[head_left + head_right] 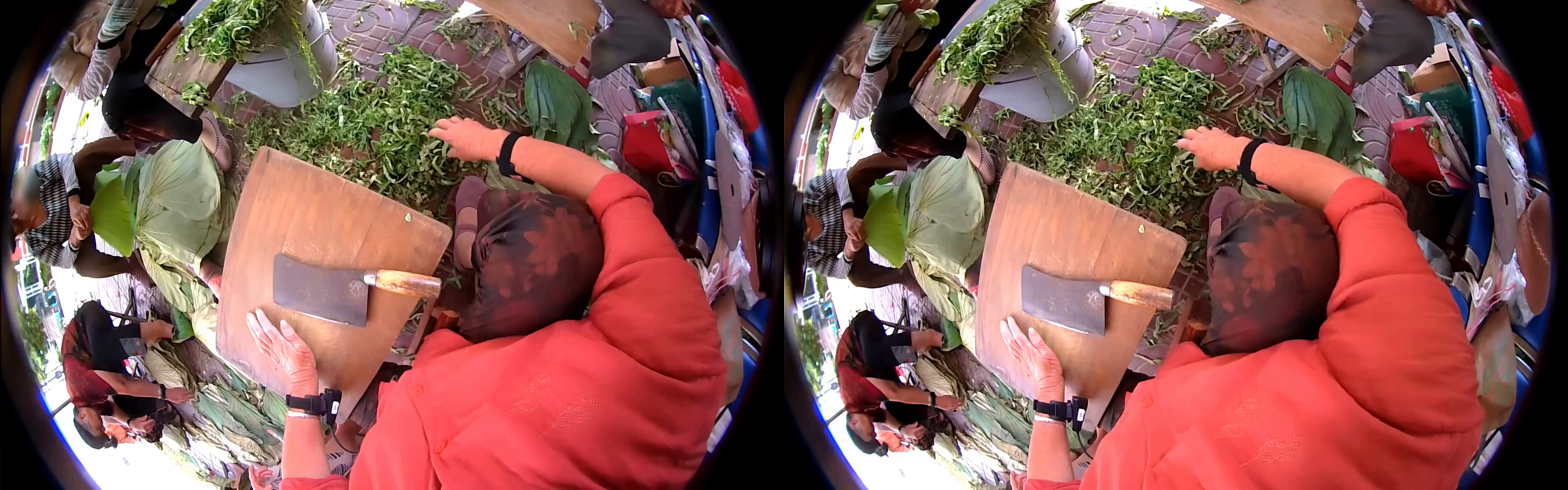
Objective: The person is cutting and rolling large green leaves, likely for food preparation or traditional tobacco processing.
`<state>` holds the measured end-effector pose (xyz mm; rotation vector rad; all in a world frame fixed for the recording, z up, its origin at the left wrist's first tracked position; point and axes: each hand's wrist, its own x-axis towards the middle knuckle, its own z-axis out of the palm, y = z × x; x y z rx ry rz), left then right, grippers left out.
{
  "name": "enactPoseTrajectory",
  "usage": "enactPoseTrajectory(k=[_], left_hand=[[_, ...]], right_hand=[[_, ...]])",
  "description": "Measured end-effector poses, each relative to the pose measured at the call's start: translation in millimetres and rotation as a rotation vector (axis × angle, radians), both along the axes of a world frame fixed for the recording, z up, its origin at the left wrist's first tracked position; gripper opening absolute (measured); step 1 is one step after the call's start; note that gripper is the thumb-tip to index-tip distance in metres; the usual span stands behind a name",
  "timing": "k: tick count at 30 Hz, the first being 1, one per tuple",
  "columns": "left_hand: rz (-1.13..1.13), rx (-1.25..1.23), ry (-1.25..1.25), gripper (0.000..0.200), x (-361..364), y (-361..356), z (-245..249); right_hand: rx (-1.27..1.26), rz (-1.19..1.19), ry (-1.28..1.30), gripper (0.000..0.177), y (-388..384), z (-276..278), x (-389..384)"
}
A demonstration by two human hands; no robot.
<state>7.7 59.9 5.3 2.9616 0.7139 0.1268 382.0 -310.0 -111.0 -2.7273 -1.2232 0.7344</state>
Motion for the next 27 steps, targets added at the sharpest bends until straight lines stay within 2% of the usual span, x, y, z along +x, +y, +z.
enactPoseTrajectory(k=[2, 5, 6, 7, 9, 10, 11, 13, 15, 17, 19, 20, 23, 24, 27], left_hand=[[0.014, -0.007, 0.018, 0.053, 4.2, -3.9, 4.3], [0.033, -0.01, 0.056, 0.054, 8.5, -7.9, 8.3], [0.042, -0.02, 0.067, 0.053, 9.0, -7.6, 8.7], [0.052, -0.029, 0.074, 0.053, 10.3, -7.3, 8.7], [0.058, -0.039, 0.101, 0.053, 12.0, -9.6, 11.5], [0.061, -0.042, 0.107, 0.054, 12.7, -9.4, 11.9], [0.063, -0.047, 0.11, 0.054, 14.1, -9.6, 12.0], [0.067, -0.034, 0.12, 0.054, 14.0, -9.0, 11.6], [0.068, -0.041, 0.109, 0.054, 11.7, -7.7, 8.6], [0.054, -0.026, 0.107, 0.054, 13.6, -10.4, 10.2], [0.043, -0.017, 0.109, 0.054, 14.0, -10.8, 11.1], [0.03, -0.015, 0.101, 0.054, 13.1, -9.3, 10.2], [0.024, -0.009, 0.099, 0.053, 10.9, -7.6, 9.1], [0.037, -0.013, 0.114, 0.053, 12.8, -10.1, 12.0], [0.027, -0.017, 0.095, 0.053, 12.8, -8.5, 9.8]], right_hand=[[-0.095, 0.183, -0.094, 0.071, 15.2, -21.8, -1.4], [-0.123, 0.394, -0.206, 0.077, 23.7, -43.0, -6.8], [-0.154, 0.404, -0.216, 0.085, 25.3, -55.4, -6.2], [-0.105, 0.38, -0.248, 0.075, 23.4, -63.5, -3.2], [-0.048, 0.14, -0.217, 0.067, 22.3, -94.5, 9.7], [-0.014, 0.014, -0.015, 0.064, 25.0, -91.5, 19.2], [-0.012, -0.04, 0.044, 0.057, 28.7, -88.7, 28.0], [0.237, -0.259, 0.169, 0.044, 30.2, -90.9, 47.4], [0.708, -0.549, 0.502, 0.039, 22.7, -61.2, 65.5], [0.931, -0.705, 0.901, 0.04, 2.9, -32.5, 71.7], [0.909, -0.871, 0.924, 0.036, -1.8, -15.2, 65.9], [0.877, -0.642, 0.937, 0.035, -28.7, -63.7, 80.8], [1.133, -0.95, 1.111, 0.036, -18.5, -34.4, 74.3], [1.144, -1.035, 1.061, 0.038, -14.2, -23.6, 69.8], [0.938, -0.883, 0.937, 0.037, -13.7, -14.5, 73.5]])
